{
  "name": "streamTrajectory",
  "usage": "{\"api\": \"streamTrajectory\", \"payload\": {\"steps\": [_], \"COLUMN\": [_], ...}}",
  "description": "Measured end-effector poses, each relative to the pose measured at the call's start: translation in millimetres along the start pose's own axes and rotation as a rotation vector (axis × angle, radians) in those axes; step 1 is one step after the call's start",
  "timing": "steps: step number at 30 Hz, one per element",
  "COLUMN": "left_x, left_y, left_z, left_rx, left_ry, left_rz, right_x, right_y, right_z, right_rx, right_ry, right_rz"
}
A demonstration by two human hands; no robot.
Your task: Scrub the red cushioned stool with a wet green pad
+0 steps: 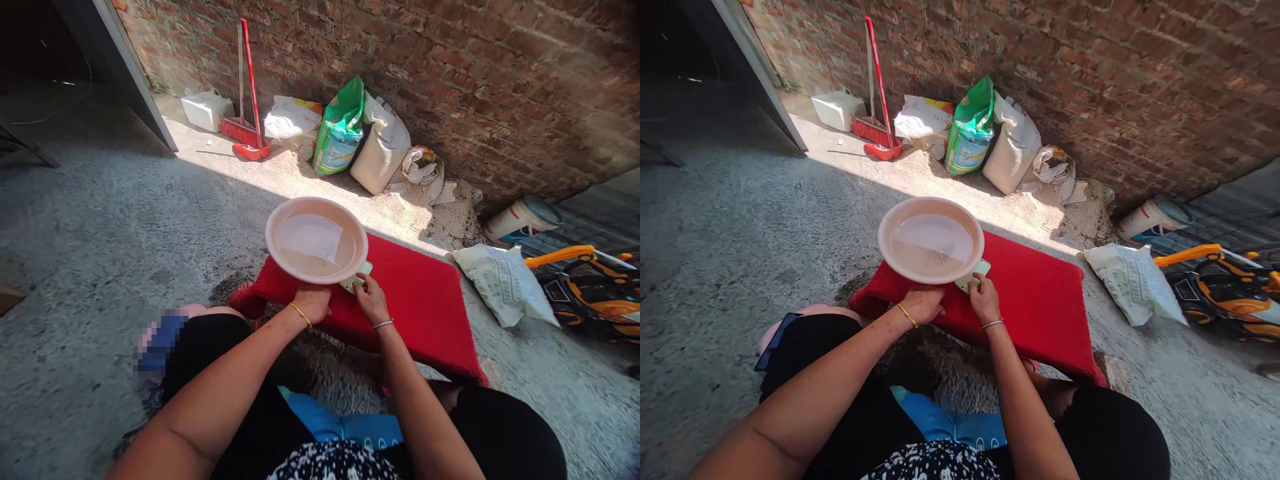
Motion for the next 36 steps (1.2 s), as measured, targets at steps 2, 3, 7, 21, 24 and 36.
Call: {"api": "streamTrajectory", "payload": {"steps": [2, 3, 7, 21, 24, 36], "left_x": [0.2, 0.0, -1.4, -5.5, -4.9, -7.6], "left_y": [1.4, 1.7, 0.8, -5.6, -5.8, -8.0], "left_z": [0.1, 0.4, 1.0, 6.1, 5.9, 7.2], "left_rx": [-0.007, -0.012, -0.018, -0.051, -0.059, -0.065], "left_ry": [0.011, 0.018, 0.038, 0.003, 0.003, -0.019], "left_rz": [-0.001, -0.002, 0.0, -0.008, -0.006, 0.0], "right_x": [8.4, 12.2, 24.1, 40.2, 51.2, 74.9], "right_y": [-3.3, -6.2, -24.1, -56.6, -58.5, -56.5], "right_z": [-6.6, -12.1, -23.2, -20.2, -26.1, -18.0], "right_rx": [0.01, 0.031, 0.036, -0.057, -0.047, -0.171], "right_ry": [-0.008, -0.003, -0.019, 0.0, -0.085, -0.341], "right_rz": [0.005, 0.011, 0.101, 0.165, 0.148, 0.176]}}
Point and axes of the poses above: each hand's wrist, its own y-axis away from the middle knuckle, its own z-axis out of the palm, x = y × z, the point moved 9 cm from there along -y, towards the middle knuckle, and after that the axes turned 3 degrees about y, right-handed, at the moved point
